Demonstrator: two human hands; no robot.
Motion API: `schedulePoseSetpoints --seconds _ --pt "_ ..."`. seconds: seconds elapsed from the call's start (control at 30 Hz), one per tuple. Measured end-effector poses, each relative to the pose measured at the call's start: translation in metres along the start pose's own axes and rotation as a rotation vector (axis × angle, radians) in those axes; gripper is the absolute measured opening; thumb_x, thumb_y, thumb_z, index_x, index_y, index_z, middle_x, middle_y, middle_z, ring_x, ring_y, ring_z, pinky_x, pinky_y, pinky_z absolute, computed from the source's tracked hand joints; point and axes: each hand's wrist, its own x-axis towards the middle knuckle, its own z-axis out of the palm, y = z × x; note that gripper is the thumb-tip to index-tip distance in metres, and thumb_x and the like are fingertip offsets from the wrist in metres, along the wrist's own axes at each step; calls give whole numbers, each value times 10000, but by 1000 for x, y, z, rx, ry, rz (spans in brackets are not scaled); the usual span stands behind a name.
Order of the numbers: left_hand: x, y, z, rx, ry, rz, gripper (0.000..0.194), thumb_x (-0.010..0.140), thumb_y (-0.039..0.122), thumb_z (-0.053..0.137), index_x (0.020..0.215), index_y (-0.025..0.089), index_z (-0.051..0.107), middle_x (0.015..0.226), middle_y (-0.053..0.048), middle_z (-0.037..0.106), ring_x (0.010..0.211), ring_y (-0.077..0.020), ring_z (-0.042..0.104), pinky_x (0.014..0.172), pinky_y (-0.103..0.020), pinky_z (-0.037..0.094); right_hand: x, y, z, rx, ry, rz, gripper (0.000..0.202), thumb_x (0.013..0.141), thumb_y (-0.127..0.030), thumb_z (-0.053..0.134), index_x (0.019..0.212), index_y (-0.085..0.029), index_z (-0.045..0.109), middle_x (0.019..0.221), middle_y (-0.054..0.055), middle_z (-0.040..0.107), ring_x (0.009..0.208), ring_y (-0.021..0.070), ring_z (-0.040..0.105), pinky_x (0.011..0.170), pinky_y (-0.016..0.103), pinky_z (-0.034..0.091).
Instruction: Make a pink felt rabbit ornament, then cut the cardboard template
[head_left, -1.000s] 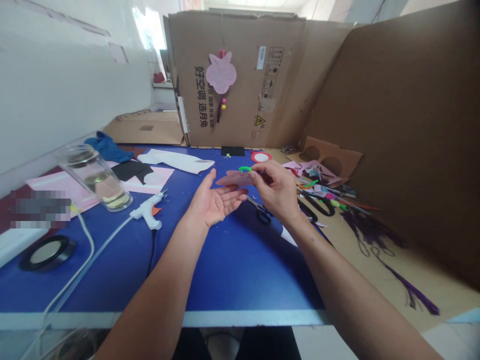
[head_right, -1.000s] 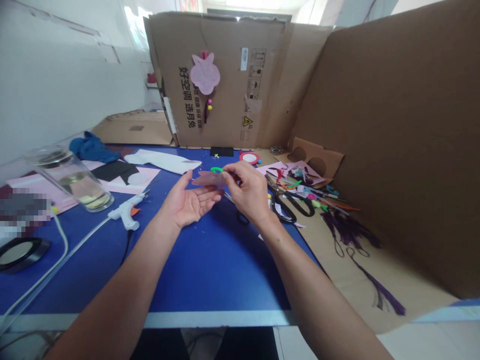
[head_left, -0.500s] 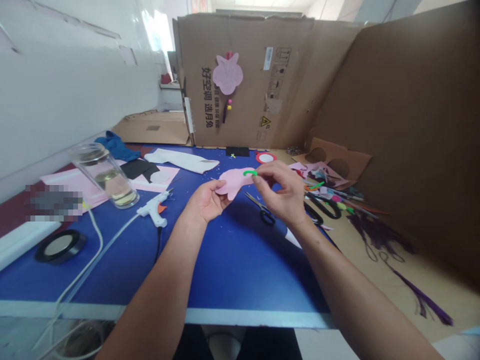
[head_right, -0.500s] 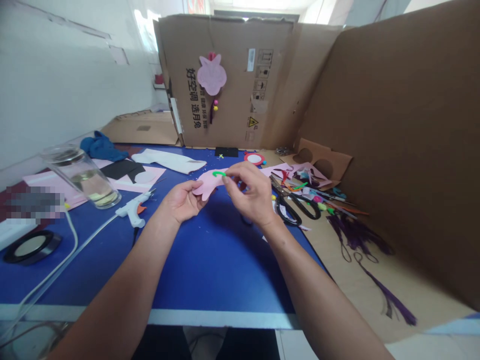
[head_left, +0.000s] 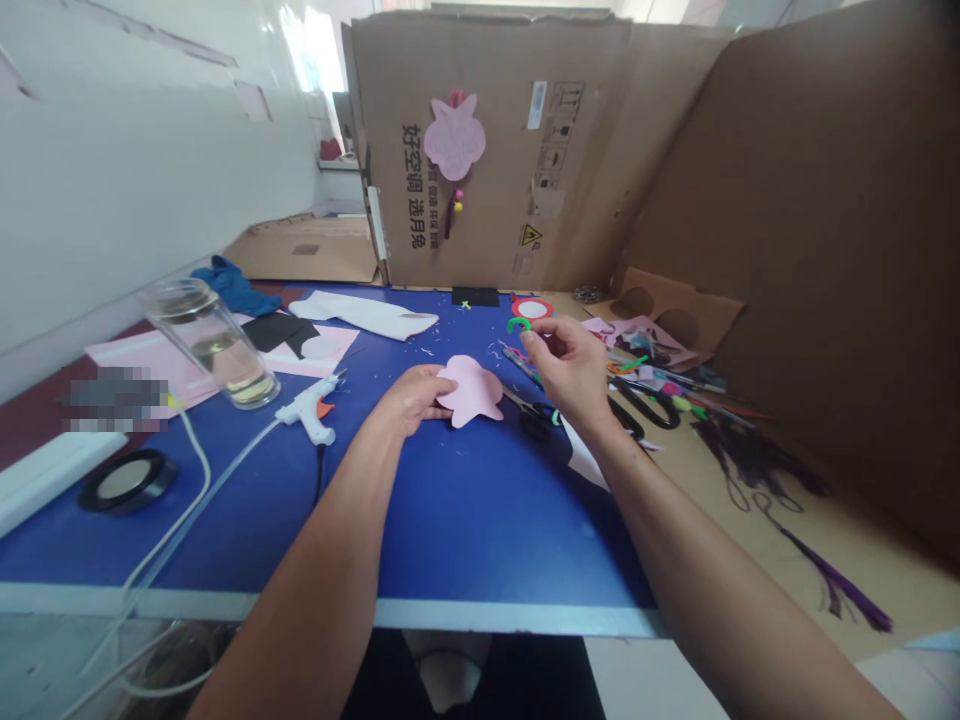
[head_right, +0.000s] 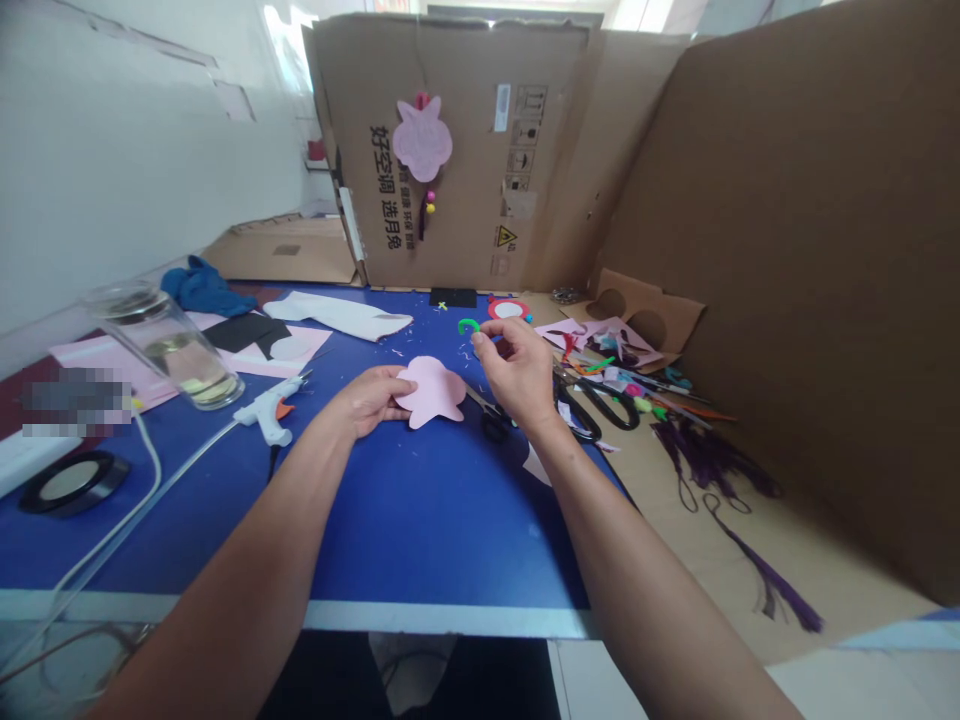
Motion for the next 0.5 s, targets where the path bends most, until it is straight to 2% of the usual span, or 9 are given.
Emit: schedulePoseSetpoints --seconds 0.13,0.23,0.3,0.4,0.5 --pt "1 -3 -4 193 109 38 82 739 114 770 800 165 748 682 -65 715 568 -174 649 574 -288 540 0 4 -1 -31 -13 44 252 974 -481 701 919 -240 747 890 47 749 702 199 627 714 361 525" --pt "4 -6 -6 382 179 121 66 732 155 776 788 184 754 581 -32 663 471 -165 566 499 -271 416 1 8 -1 -19 -23 59 249 974 -484 705 919 -244 742 889 47 748 734 207 650 700 350 516" --pt "7 -9 -9 497 213 186 48 722 192 784 763 203 761 559 -18 648 468 -172 549 505 -275 375 1 10 -1 -6 -32 61 247 973 -485 714 916 -245 738 893 51 750 750 211 658 692 345 510" --pt "9 -10 -14 605 277 276 86 666 223 839 717 232 770 636 -42 707 622 -224 644 592 -287 412 1 11 -1 -9 -41 80 280 973 -516 715 903 -246 732 876 54 747 743 213 653 682 345 505" --pt "6 -8 -16 759 394 274 163 647 272 898 772 257 794 817 -94 789 899 -320 735 763 -340 502 1 12 0 -17 -45 100 300 968 -535 712 889 -246 727 843 49 736 728 212 647 667 341 496"
